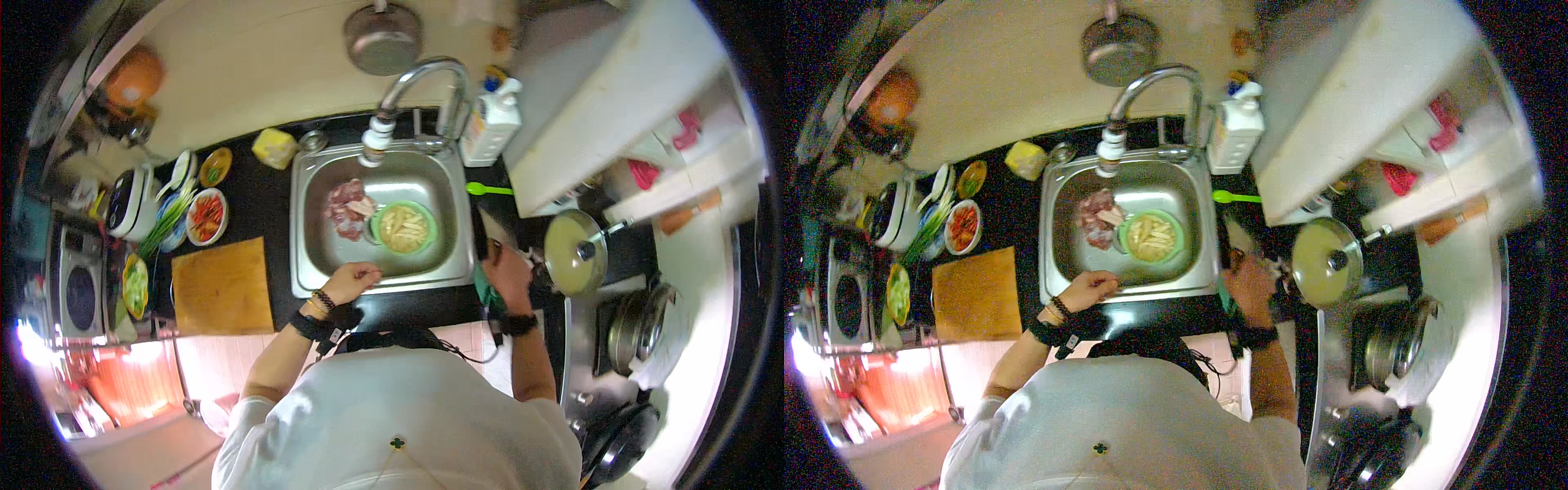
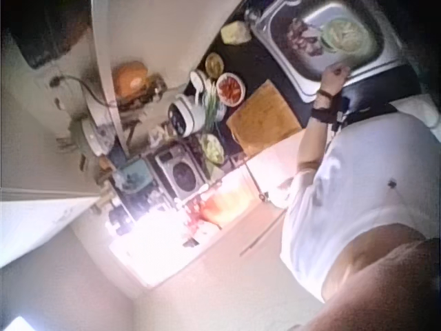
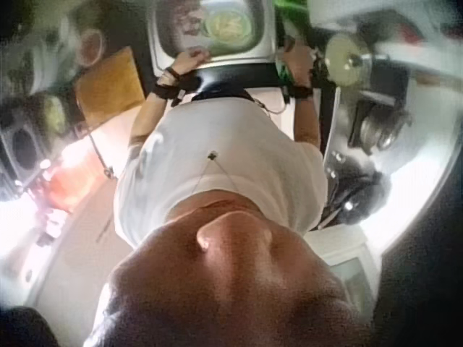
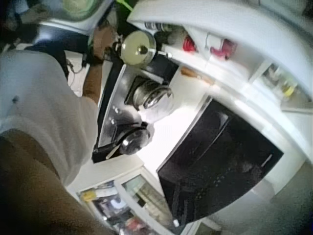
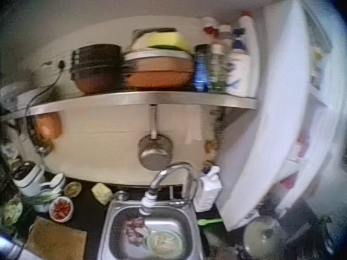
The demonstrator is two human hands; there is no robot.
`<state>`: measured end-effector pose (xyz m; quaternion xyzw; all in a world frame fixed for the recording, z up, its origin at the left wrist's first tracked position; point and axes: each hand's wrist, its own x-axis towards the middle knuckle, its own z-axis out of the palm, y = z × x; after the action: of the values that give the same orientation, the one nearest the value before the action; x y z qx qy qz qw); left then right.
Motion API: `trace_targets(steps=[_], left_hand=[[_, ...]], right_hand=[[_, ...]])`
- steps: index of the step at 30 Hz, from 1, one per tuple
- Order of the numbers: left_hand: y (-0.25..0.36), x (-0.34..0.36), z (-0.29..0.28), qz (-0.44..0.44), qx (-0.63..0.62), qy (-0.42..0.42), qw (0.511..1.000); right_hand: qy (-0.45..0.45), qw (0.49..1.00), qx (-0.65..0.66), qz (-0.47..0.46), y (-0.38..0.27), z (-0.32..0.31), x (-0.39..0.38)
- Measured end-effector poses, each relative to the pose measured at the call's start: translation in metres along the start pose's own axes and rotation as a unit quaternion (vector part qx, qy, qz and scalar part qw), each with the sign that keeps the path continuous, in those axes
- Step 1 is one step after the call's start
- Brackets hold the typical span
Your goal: Washing and slicing meat and yellow vegetables on a cutting board.
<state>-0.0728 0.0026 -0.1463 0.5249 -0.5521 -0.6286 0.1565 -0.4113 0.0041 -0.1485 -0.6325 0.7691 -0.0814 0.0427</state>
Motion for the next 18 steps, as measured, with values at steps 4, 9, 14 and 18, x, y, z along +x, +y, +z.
trace_targets(steps=[4,9,14,18], left_hand=[[-0.02,-0.003,-0.004,-0.01,0.006,-0.015,1.0],[0.024,0.018,0.025,-0.02,-0.278,0.001,0.96],[0.015,0.019,-0.016,-0.08,-0.465,0.106,0.875],[-0.001,0.004,-0.039,-0.124,-0.45,0.114,0.877]], right_hand=[[-0.203,0.905,0.374,0.024,-0.008,-0.045,-0.026],[-0.193,0.885,0.39,-0.167,-0.139,-0.036,-0.028],[-0.438,0.75,0.403,-0.289,-0.175,-0.013,0.035],[-0.402,0.832,0.118,-0.364,-0.192,0.01,0.07]])
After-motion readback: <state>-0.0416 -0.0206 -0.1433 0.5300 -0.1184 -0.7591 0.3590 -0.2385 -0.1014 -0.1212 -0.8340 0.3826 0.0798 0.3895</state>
